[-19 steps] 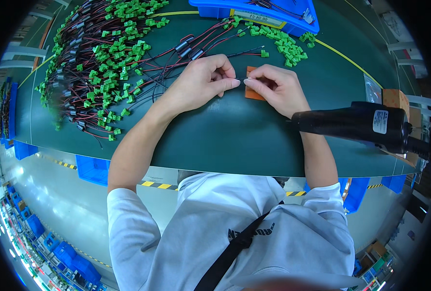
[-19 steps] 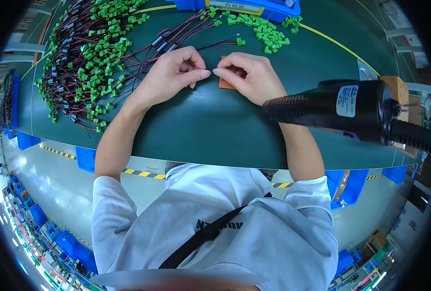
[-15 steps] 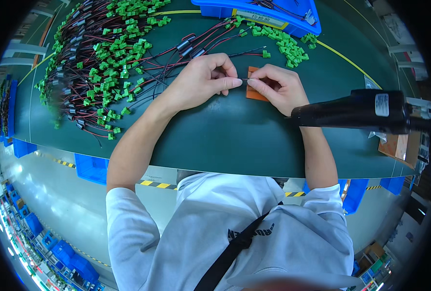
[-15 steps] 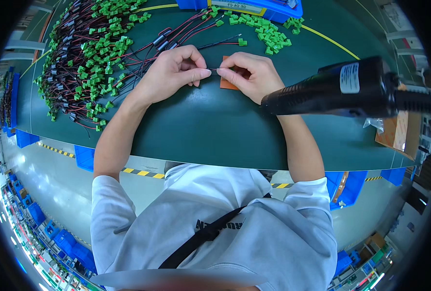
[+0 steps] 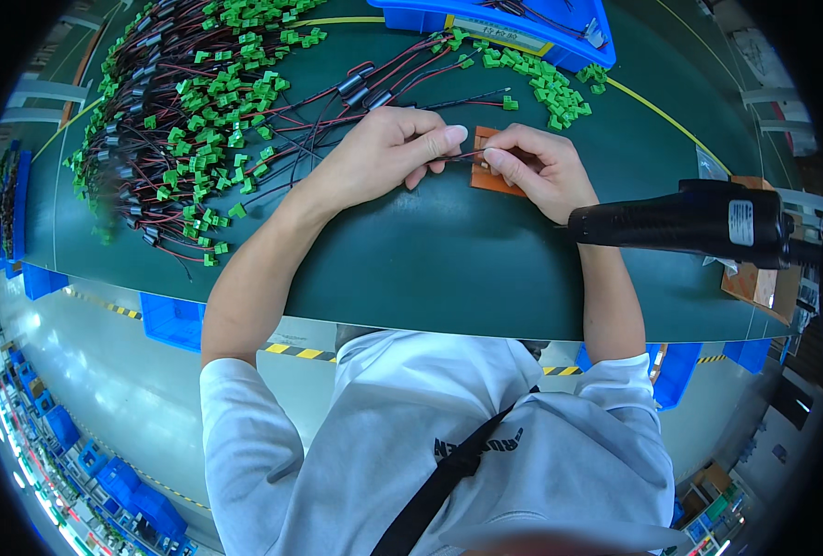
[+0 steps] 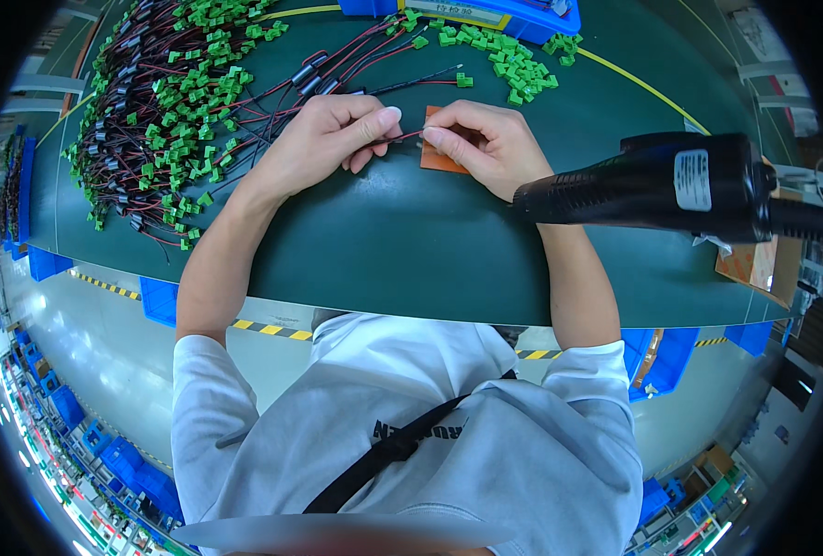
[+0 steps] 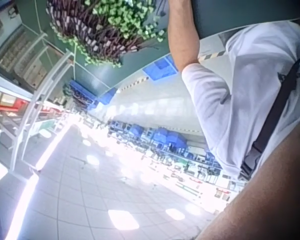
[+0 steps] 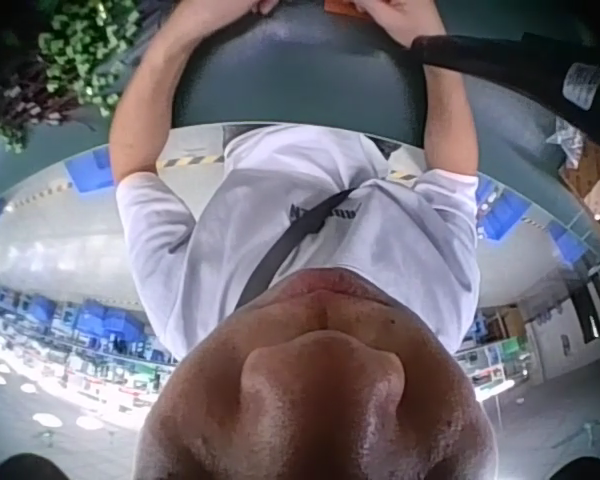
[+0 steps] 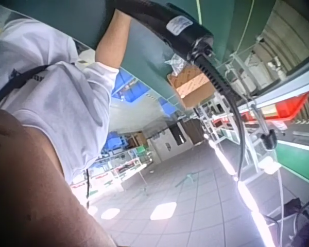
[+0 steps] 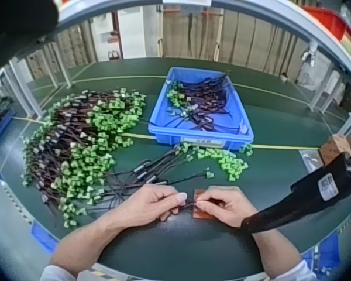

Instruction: The person assembles wire harnesses by attaching green connectors to the wires, then uses an electric heat gun to shrink heat-shrink tubing around the connections.

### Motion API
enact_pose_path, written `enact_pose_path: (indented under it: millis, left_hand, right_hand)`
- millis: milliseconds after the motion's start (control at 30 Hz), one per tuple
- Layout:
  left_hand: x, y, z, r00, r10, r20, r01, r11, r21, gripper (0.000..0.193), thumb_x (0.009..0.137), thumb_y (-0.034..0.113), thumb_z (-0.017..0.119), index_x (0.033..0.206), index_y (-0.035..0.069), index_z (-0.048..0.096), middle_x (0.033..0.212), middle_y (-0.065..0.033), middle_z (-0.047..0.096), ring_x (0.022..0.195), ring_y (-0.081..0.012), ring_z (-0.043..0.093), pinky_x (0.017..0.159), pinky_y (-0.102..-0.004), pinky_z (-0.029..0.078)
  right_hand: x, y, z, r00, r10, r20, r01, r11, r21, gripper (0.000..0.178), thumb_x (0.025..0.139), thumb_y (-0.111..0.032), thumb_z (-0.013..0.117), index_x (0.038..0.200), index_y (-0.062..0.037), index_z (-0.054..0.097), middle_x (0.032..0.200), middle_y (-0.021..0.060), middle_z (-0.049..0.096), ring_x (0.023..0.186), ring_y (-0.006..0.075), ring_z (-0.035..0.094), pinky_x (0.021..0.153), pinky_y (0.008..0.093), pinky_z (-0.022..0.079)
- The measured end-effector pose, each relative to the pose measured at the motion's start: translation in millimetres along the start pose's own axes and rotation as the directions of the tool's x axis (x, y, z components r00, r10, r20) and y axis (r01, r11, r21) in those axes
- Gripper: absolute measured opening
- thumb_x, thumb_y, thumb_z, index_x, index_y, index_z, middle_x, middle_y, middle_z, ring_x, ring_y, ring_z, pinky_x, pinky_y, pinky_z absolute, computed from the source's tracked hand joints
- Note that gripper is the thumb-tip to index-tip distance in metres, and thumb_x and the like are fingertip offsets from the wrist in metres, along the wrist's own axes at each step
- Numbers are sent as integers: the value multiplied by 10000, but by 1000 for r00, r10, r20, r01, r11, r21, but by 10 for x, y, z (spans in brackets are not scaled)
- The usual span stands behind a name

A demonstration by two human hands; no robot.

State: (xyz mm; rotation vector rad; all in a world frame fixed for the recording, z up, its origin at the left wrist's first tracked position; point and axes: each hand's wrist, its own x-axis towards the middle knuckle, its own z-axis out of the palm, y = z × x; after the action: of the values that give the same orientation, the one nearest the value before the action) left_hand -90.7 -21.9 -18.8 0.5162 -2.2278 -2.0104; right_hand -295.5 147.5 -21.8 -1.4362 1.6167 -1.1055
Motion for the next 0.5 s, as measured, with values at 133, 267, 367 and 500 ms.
enact_pose_path:
  millis: [133, 267, 367, 500]
  left_hand:
    - [-30, 7, 52, 998, 64, 10, -64, 993, 97, 148, 961, 130, 808, 1023, 12, 741, 840, 33, 629, 727, -36, 546, 653, -209, 462]
    - [-39, -85, 57, 981, 192, 26, -194, 978, 74, 169, 960, 133, 810, 1055, 14, 738, 843, 46, 624, 762, -36, 544, 683, -205, 461]
    - [-30, -54, 73, 979, 200, 21, -202, 975, 96, 174, 981, 145, 791, 1074, 13, 725, 831, 50, 610, 732, -31, 529, 642, -208, 445]
    - [-20, -21, 76, 998, 69, 15, -69, 998, 1, 170, 1034, 176, 732, 1065, 10, 710, 823, 51, 602, 683, -21, 502, 577, -215, 403]
  right_hand:
    - [-9, -7, 3, 999, -31, 4, 31, 1000, 0, 159, 1026, -168, 725, 1065, -15, 740, 913, 34, 701, 779, 97, 617, 694, 252, 508]
    - [-24, -23, -10, 1000, 5, 6, -5, 1000, -6, 155, 1023, -163, 731, 1066, -15, 746, 902, 19, 697, 774, 68, 597, 670, 238, 492]
    - [-28, -2, -12, 1000, 20, -3, -20, 999, 32, 154, 1018, -162, 741, 1067, -17, 752, 927, 7, 709, 781, 57, 595, 675, 227, 493]
    - [-28, 17, -9, 999, 31, -27, -28, 994, 109, 155, 1016, -159, 744, 1083, -20, 752, 952, 1, 719, 791, 50, 600, 686, 217, 498]
